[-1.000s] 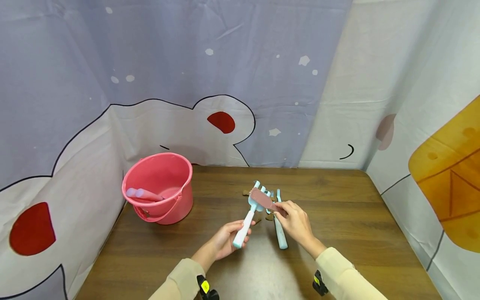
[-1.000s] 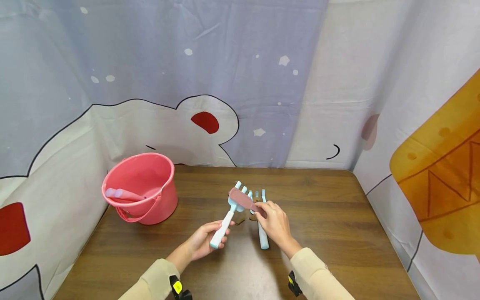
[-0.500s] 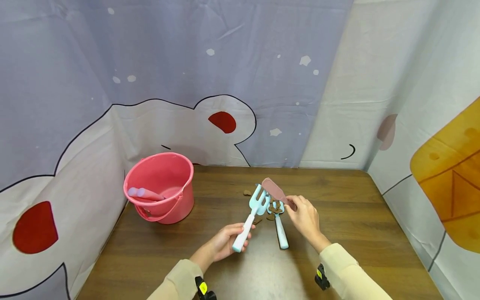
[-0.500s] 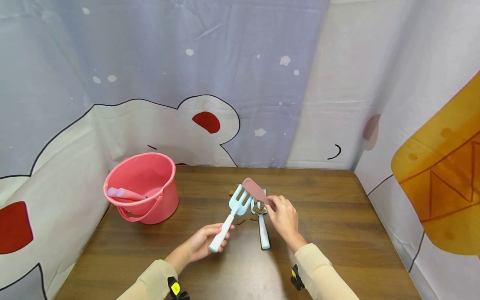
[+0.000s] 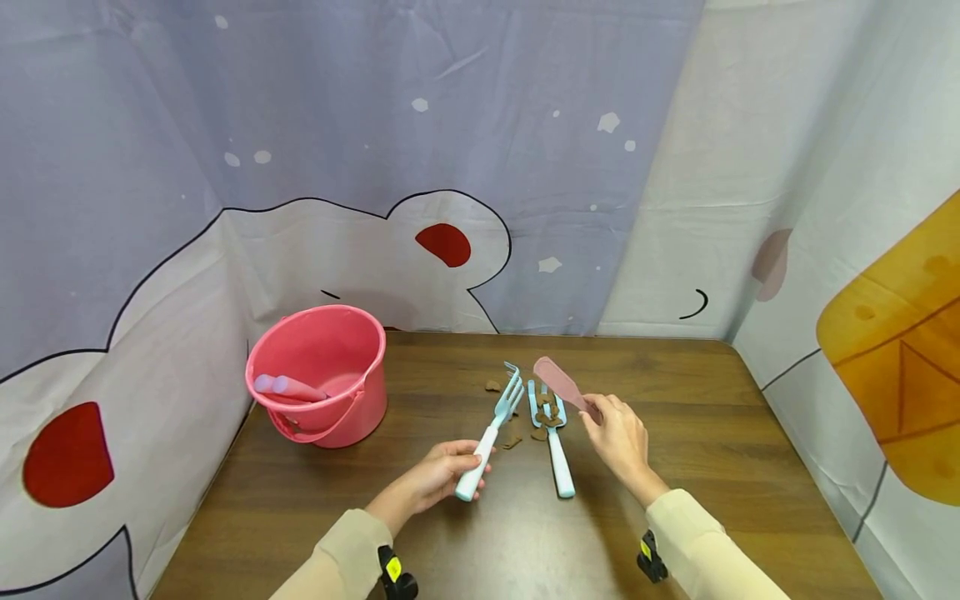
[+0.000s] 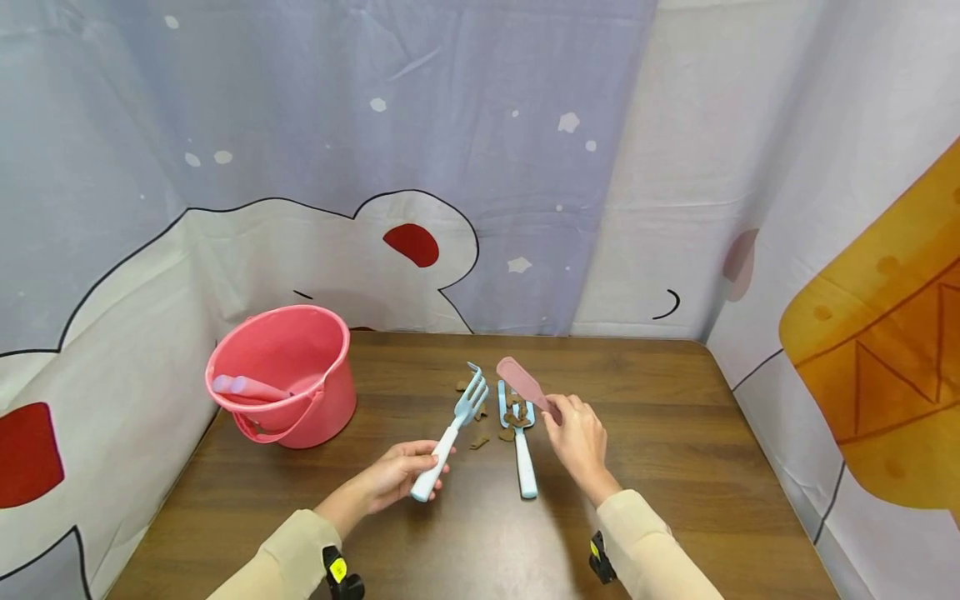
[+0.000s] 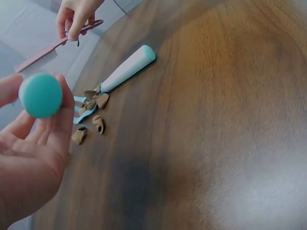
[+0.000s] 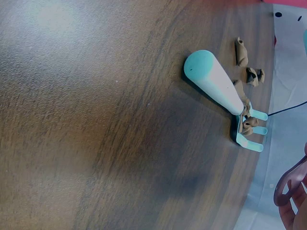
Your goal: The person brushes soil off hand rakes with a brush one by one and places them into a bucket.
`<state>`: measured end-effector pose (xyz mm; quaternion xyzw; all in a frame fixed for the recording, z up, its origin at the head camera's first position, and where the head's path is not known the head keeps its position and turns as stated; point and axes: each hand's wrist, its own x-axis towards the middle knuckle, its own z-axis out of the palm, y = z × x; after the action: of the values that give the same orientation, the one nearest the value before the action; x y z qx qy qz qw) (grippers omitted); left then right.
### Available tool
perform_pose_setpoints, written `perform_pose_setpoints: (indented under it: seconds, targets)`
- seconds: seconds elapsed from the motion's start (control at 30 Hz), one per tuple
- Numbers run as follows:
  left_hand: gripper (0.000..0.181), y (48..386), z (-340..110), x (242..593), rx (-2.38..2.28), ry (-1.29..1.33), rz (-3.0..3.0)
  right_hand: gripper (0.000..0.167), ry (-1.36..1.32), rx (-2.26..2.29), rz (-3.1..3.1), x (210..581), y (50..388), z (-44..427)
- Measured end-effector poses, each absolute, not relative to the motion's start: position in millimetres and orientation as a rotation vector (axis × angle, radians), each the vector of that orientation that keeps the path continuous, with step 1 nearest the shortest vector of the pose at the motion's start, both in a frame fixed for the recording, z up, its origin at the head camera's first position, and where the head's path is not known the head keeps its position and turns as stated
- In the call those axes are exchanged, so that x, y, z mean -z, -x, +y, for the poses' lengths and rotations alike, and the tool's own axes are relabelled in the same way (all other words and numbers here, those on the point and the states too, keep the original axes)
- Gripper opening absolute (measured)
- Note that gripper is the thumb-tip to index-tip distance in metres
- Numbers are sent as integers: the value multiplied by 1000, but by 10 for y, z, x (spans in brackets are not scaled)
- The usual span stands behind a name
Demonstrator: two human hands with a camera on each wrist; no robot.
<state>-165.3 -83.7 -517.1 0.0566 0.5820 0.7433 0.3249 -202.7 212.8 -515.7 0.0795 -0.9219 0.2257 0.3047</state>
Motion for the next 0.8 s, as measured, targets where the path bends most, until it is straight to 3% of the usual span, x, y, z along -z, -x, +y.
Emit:
perform_pose_setpoints:
  seconds: [0.53, 0.8]
  targets:
    - [37, 1715, -806, 5000, -1724, -50, 2208, 21, -229, -580, -2448, 5220, 1954, 2209]
    - [29, 1794, -904, 4853, -1382, -156, 2643, 22, -258, -575, -2458, 5254, 1926, 2246]
